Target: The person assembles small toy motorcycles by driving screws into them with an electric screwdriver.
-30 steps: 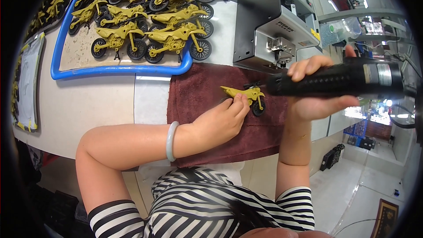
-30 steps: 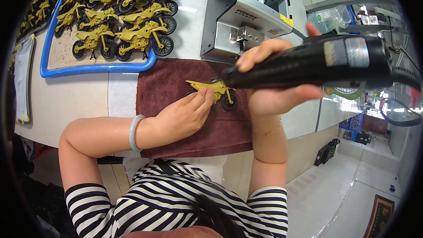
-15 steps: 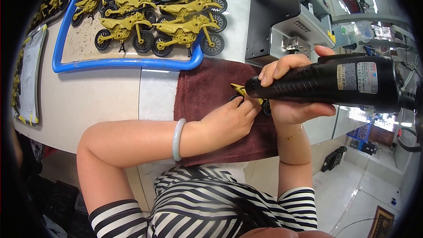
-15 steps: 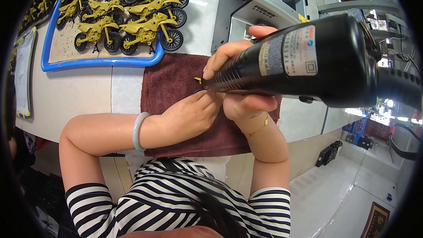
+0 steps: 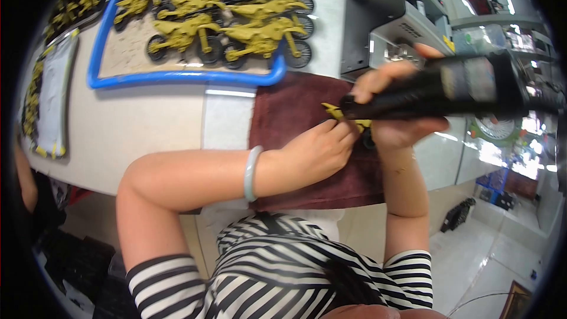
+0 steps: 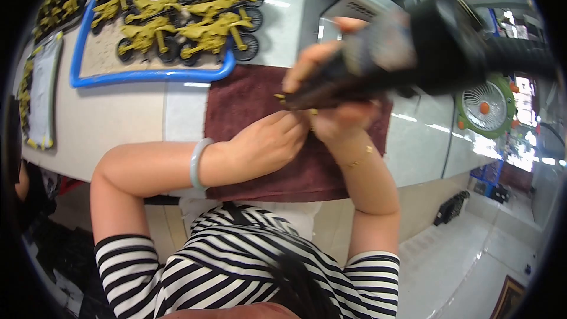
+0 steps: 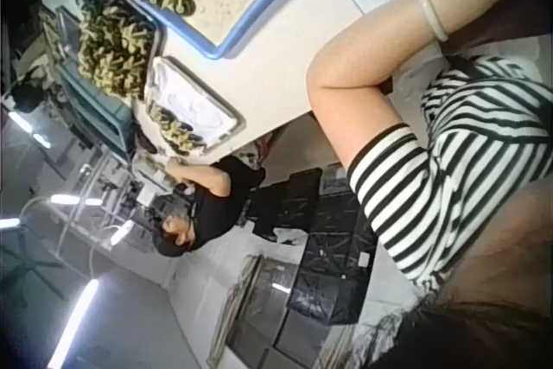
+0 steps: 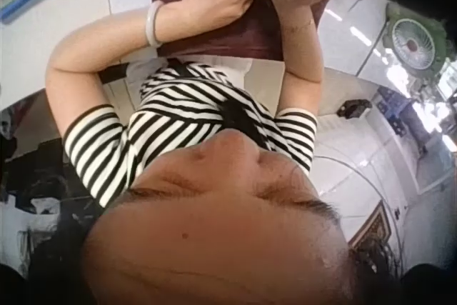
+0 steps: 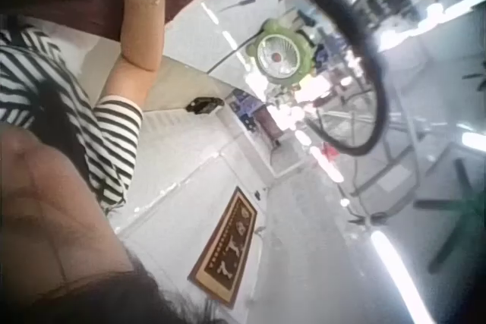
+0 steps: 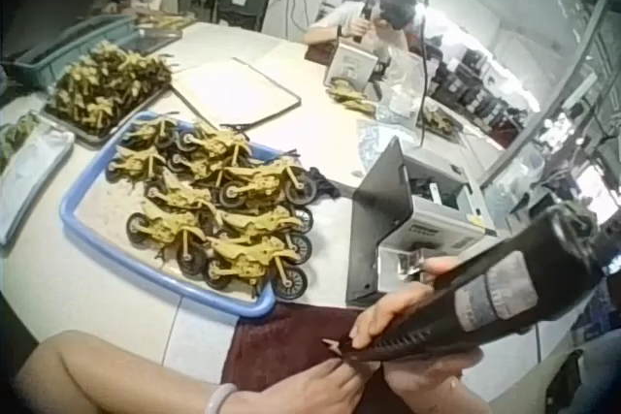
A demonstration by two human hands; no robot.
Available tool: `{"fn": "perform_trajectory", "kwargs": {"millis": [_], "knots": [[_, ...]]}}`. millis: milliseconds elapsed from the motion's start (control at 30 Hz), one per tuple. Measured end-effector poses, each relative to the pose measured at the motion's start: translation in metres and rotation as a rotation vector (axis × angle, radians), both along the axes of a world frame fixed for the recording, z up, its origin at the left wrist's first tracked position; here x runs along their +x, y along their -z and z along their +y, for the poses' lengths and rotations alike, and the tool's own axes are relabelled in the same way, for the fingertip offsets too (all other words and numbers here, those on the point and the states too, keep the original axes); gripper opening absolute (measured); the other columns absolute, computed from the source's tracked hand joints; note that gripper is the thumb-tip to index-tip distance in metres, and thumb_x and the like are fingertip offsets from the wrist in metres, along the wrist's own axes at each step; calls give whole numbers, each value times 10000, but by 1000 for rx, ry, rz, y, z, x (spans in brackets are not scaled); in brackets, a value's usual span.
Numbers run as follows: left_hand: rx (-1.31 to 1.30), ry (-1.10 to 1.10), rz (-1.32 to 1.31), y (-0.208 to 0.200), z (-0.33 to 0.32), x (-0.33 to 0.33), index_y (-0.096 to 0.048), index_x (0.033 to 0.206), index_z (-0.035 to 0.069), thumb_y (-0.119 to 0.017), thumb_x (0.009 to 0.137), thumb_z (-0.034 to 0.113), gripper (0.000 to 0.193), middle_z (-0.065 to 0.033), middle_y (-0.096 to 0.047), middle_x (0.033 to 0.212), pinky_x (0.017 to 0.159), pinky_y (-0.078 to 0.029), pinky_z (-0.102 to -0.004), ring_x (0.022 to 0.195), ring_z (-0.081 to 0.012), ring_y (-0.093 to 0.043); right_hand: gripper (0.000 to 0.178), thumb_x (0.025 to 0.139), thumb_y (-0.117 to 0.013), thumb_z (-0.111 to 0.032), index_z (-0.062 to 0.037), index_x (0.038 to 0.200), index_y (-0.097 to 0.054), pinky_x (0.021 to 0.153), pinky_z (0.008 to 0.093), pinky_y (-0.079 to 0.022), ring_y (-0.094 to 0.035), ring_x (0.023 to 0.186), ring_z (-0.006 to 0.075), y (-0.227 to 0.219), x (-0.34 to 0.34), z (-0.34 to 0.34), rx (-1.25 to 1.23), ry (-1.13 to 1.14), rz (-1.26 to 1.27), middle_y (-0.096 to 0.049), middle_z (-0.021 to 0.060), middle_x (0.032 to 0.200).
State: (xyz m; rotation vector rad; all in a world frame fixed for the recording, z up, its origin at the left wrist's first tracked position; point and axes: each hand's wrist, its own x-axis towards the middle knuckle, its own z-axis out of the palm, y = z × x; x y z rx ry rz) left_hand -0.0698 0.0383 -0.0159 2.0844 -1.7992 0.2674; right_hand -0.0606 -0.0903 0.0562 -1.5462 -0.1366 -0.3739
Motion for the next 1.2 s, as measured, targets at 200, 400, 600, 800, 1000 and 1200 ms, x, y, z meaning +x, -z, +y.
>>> {"fn": "perform_trajectory", "kwargs": {"millis": [200, 400, 600, 800, 1000, 1200], "knots": [[-247, 52, 5, -18, -7, 12, -615, 914, 67, -512, 744, 203, 241, -76, -535, 1078, 857, -354, -356, 1069, -203, -459, 939, 615, -346, -853, -2, 994, -463, 580, 353, -427, -509, 596, 220, -3, -59, -53, -7, 264, -554, -531, 118, 734], [-217, 76, 70, 4, -11, 21, -546, 872, 163, -510, 761, 187, 119, 0, -500, 876, 685, -382, -324, 896, -173, -483, 897, 633, -406, -823, -83, 1141, -396, 609, 372, -379, -464, 616, 205, -21, -64, -102, 122, 276, -591, -515, 111, 744], [41, -57, 78, -35, 11, 31, -540, 896, 87, -664, 601, 167, 331, -44, -531, 869, 753, -386, -347, 888, -221, -495, 921, 551, -439, -856, -57, 1008, -456, 711, 394, -395, -452, 651, 227, -31, -64, -97, 72, 591, -412, -481, 114, 752], [668, -358, 462, -119, 184, -11, -529, 925, 35, -664, 522, 140, 438, -104, -514, 811, 799, -371, -383, 822, -275, -491, 886, 721, -406, -747, -30, 1237, -326, 668, 354, -409, -485, 640, 199, 7, -93, -110, 61, 496, -263, -505, 101, 765], [727, -932, 530, -120, 283, -54, -586, 920, 53, -695, 536, 148, 411, -92, -570, 847, 793, -398, -354, 840, -277, -511, 889, 744, -439, -705, -21, 1284, -262, 641, 313, -401, -465, 631, 171, 24, -86, -104, 205, 379, -247, -477, 82, 757], [118, -877, 77, -89, 239, 55, -609, 825, 65, -647, 689, 72, 141, -76, -583, 803, 731, -416, -360, 827, -269, -533, 877, 759, -429, -697, -29, 1294, -235, 630, 301, -400, -459, 615, 153, 33, -100, -109, 228, 351, -294, -461, 70, 763]]}}
